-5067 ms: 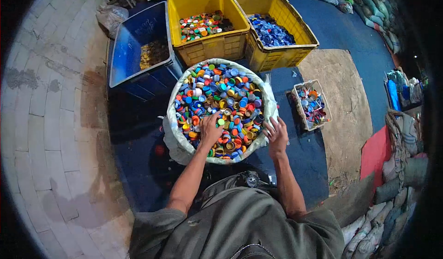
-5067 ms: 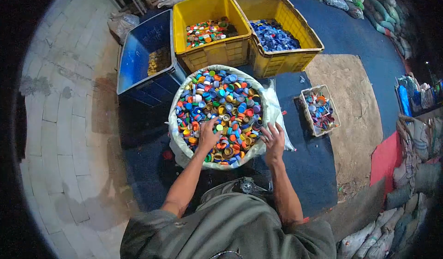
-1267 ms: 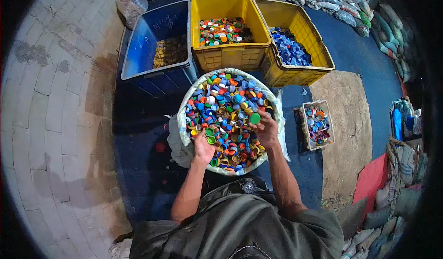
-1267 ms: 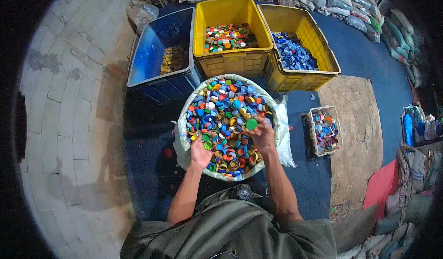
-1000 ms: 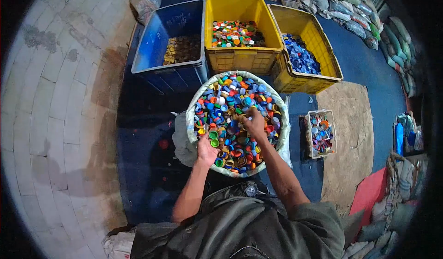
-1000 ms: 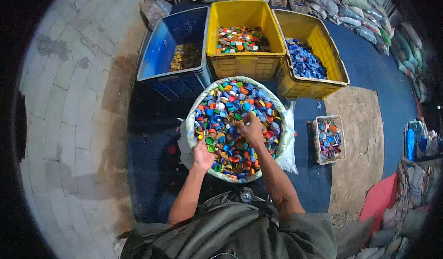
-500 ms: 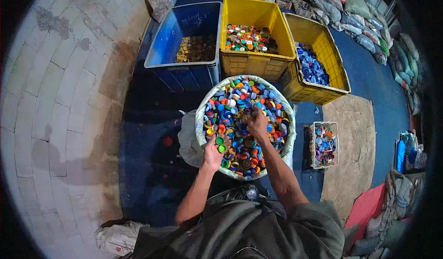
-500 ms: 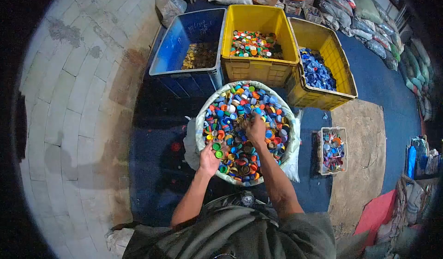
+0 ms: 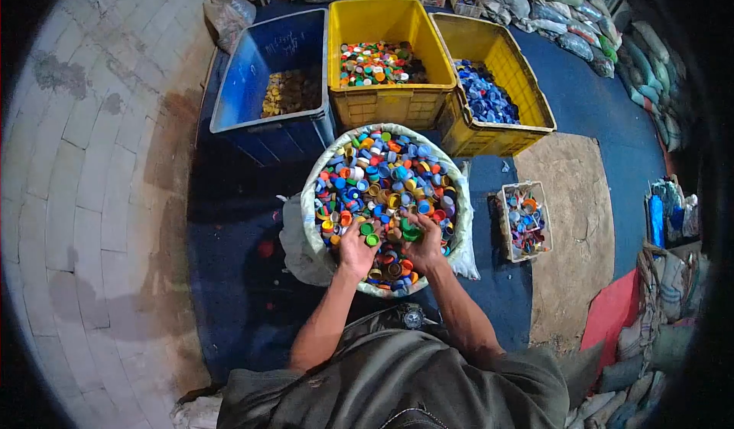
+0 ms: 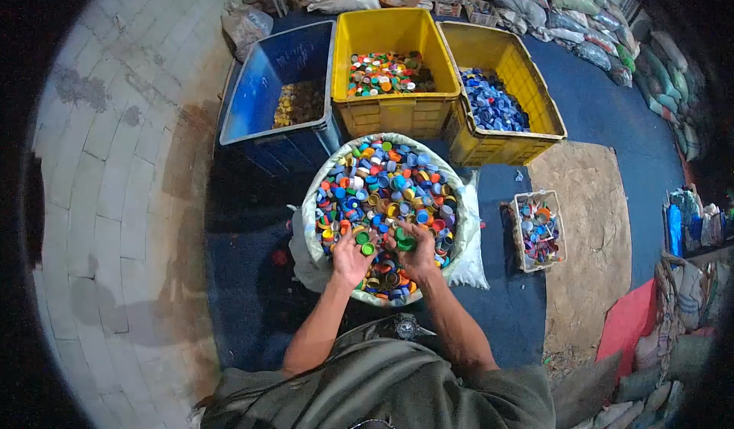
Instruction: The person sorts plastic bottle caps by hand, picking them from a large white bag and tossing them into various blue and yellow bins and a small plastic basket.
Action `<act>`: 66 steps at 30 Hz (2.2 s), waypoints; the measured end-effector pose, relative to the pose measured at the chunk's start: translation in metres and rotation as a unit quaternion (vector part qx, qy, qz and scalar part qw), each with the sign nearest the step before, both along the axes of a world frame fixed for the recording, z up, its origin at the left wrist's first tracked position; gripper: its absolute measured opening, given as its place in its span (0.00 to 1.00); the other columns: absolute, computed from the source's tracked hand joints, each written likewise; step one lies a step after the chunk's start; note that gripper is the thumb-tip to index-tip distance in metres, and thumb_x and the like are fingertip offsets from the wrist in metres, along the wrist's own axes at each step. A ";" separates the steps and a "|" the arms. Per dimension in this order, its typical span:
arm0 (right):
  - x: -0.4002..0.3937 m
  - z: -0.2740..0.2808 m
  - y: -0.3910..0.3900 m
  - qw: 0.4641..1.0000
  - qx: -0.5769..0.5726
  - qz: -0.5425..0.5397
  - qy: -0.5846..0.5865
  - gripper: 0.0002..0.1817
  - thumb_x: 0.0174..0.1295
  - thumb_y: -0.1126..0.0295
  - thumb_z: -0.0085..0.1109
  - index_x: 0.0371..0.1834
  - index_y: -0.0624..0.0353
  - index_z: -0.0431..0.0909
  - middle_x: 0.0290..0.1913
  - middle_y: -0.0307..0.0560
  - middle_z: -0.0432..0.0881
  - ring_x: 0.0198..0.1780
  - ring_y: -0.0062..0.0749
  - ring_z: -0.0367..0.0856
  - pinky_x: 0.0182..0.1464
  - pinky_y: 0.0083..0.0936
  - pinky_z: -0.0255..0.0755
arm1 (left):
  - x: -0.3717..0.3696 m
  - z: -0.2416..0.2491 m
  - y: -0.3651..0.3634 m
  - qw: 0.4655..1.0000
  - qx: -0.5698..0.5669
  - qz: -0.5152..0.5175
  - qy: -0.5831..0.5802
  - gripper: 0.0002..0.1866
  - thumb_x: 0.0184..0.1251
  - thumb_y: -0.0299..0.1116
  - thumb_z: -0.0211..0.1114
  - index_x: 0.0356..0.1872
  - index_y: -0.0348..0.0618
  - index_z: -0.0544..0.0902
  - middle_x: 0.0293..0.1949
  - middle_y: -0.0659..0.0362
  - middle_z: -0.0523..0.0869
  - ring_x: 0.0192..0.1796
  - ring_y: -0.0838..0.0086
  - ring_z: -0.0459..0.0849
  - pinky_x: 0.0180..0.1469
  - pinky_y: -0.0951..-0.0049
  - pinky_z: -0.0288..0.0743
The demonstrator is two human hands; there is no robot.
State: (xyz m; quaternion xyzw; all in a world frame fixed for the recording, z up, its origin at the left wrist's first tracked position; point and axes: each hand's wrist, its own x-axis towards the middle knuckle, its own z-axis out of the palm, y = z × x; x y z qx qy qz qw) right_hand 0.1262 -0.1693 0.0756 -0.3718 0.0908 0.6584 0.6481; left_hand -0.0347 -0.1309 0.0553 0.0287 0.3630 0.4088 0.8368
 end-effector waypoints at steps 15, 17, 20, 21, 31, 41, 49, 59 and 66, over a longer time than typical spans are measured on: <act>0.074 0.123 0.165 0.977 0.160 -0.105 -0.090 0.31 0.55 0.69 0.45 0.58 0.83 0.53 0.68 0.76 0.49 0.71 0.60 0.55 0.66 0.53 0.60 | 0.058 0.140 0.214 0.991 0.125 0.052 -0.021 0.50 0.64 0.54 0.57 0.69 0.22 0.43 0.71 0.36 0.49 0.74 0.49 0.49 0.74 0.53 0.46; 0.078 0.080 0.137 0.973 0.154 -0.095 -0.143 0.32 0.60 0.72 0.46 0.63 0.81 0.46 0.70 0.73 0.46 0.71 0.59 0.55 0.64 0.49 0.65 | 0.034 0.104 0.199 0.981 0.189 0.033 -0.001 0.42 0.66 0.53 0.56 0.67 0.25 0.56 0.66 0.40 0.62 0.69 0.52 0.62 0.71 0.54 0.55; 0.062 0.055 0.072 0.955 0.106 -0.092 -0.262 0.31 0.65 0.69 0.50 0.67 0.70 0.51 0.58 0.58 0.72 0.49 0.41 0.80 0.49 0.28 0.77 | -0.004 0.033 0.166 0.987 0.134 0.057 0.070 0.26 0.68 0.54 0.55 0.43 0.35 0.79 0.40 0.52 0.83 0.46 0.66 0.80 0.51 0.62 0.75; 0.067 0.027 0.056 0.951 0.079 -0.072 -0.289 0.30 0.66 0.71 0.48 0.68 0.67 0.49 0.59 0.60 0.71 0.44 0.36 0.81 0.44 0.25 0.78 | -0.015 0.020 0.149 0.987 0.108 0.069 0.100 0.25 0.68 0.55 0.55 0.39 0.37 0.80 0.36 0.55 0.83 0.42 0.69 0.80 0.47 0.65 0.75; 0.048 -0.039 -0.085 0.891 0.051 -0.037 -0.449 0.28 0.64 0.83 0.37 0.69 0.59 0.48 0.68 0.59 0.60 0.50 0.43 0.82 0.47 0.29 0.76 | -0.069 -0.064 0.033 0.789 0.306 -0.007 0.532 0.16 0.62 0.30 0.66 0.49 0.38 0.77 0.36 0.56 0.85 0.36 0.76 0.81 0.40 0.75 0.74; 0.021 -0.021 -0.093 0.850 -0.034 0.005 -0.526 0.32 0.53 0.86 0.42 0.66 0.61 0.55 0.61 0.56 0.67 0.56 0.36 0.75 0.56 0.29 0.71 | -0.050 -0.057 0.034 0.567 0.432 -0.126 0.690 0.28 0.52 0.28 0.69 0.57 0.43 0.71 0.41 0.64 0.84 0.54 0.59 0.74 0.61 0.56 0.61; 0.006 -0.027 -0.085 0.817 -0.014 0.060 -0.574 0.28 0.59 0.82 0.49 0.64 0.62 0.58 0.55 0.58 0.74 0.52 0.37 0.77 0.54 0.29 0.72 | -0.056 -0.072 0.041 0.554 0.455 -0.143 0.683 0.22 0.55 0.29 0.68 0.52 0.40 0.75 0.42 0.59 0.86 0.47 0.54 0.80 0.56 0.56 0.68; -0.047 -0.034 -0.003 0.540 0.100 0.132 -0.825 0.24 0.48 0.76 0.61 0.52 0.56 0.72 0.42 0.45 0.82 0.43 0.46 0.74 0.45 0.44 0.63 | -0.099 -0.016 0.003 0.969 0.134 0.066 0.199 0.14 0.62 0.26 0.56 0.48 0.33 0.75 0.44 0.52 0.79 0.46 0.65 0.80 0.50 0.66 0.78; -0.080 -0.071 0.062 0.429 0.140 0.182 -0.873 0.32 0.48 0.68 0.63 0.61 0.55 0.67 0.42 0.44 0.82 0.49 0.46 0.71 0.47 0.44 0.59 | -0.129 -0.020 -0.029 0.987 0.051 0.155 0.016 0.10 0.62 0.33 0.58 0.39 0.38 0.79 0.34 0.57 0.81 0.39 0.67 0.79 0.48 0.64 0.74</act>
